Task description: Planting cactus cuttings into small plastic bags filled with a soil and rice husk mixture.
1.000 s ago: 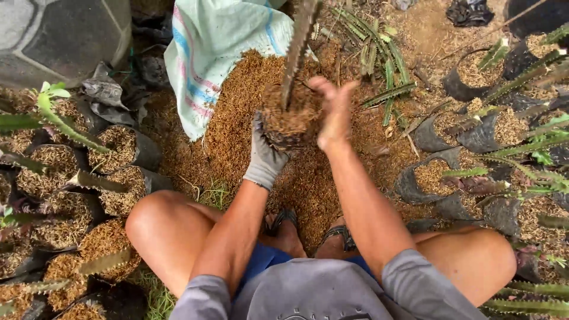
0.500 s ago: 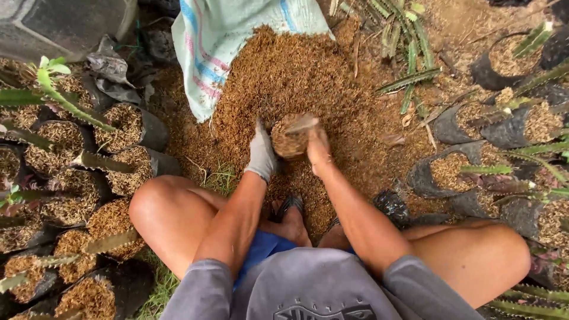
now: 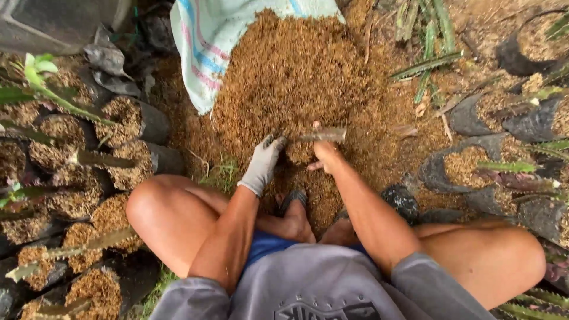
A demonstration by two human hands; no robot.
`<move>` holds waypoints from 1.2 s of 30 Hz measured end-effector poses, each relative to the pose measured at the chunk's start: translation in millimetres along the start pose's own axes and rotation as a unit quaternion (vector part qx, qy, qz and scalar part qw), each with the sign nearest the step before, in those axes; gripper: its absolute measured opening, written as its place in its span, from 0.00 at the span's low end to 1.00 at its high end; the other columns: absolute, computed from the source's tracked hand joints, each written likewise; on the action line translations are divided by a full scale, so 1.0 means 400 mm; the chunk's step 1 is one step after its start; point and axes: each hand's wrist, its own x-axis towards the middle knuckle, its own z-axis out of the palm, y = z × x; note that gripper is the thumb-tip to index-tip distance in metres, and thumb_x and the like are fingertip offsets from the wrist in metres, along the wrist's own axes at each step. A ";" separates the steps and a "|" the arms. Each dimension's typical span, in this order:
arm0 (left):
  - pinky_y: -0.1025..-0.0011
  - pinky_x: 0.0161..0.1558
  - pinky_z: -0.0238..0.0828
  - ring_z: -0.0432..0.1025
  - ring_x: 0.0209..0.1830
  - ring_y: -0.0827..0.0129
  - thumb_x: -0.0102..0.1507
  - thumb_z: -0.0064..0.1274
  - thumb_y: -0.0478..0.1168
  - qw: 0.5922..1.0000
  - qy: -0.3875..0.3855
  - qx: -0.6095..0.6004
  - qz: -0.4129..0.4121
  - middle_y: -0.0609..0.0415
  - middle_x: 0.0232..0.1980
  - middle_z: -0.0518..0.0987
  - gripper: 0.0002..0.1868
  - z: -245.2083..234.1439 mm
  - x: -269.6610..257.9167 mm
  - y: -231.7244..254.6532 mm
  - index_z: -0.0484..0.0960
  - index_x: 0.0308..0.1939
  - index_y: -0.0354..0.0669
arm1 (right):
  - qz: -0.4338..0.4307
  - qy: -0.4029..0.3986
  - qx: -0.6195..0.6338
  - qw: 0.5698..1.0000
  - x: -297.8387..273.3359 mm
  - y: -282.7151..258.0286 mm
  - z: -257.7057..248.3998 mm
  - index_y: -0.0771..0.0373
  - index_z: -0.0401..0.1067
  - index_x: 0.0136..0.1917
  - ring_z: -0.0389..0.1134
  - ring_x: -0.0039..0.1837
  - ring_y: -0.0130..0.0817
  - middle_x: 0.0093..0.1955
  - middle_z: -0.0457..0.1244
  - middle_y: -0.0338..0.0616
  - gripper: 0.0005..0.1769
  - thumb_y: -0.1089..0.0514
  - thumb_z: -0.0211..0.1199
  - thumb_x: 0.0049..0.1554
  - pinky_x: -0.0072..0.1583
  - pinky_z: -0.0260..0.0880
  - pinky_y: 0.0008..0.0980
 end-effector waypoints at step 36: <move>0.50 0.69 0.66 0.72 0.64 0.41 0.69 0.49 0.43 0.910 0.103 0.304 0.263 0.34 0.56 0.80 0.20 0.120 0.009 0.070 0.79 0.58 0.33 | -0.240 -0.128 -0.260 0.926 -0.031 -0.228 -0.070 0.72 0.57 0.73 0.62 0.70 0.55 0.70 0.58 0.65 0.27 0.73 0.54 0.62 0.69 0.61 0.48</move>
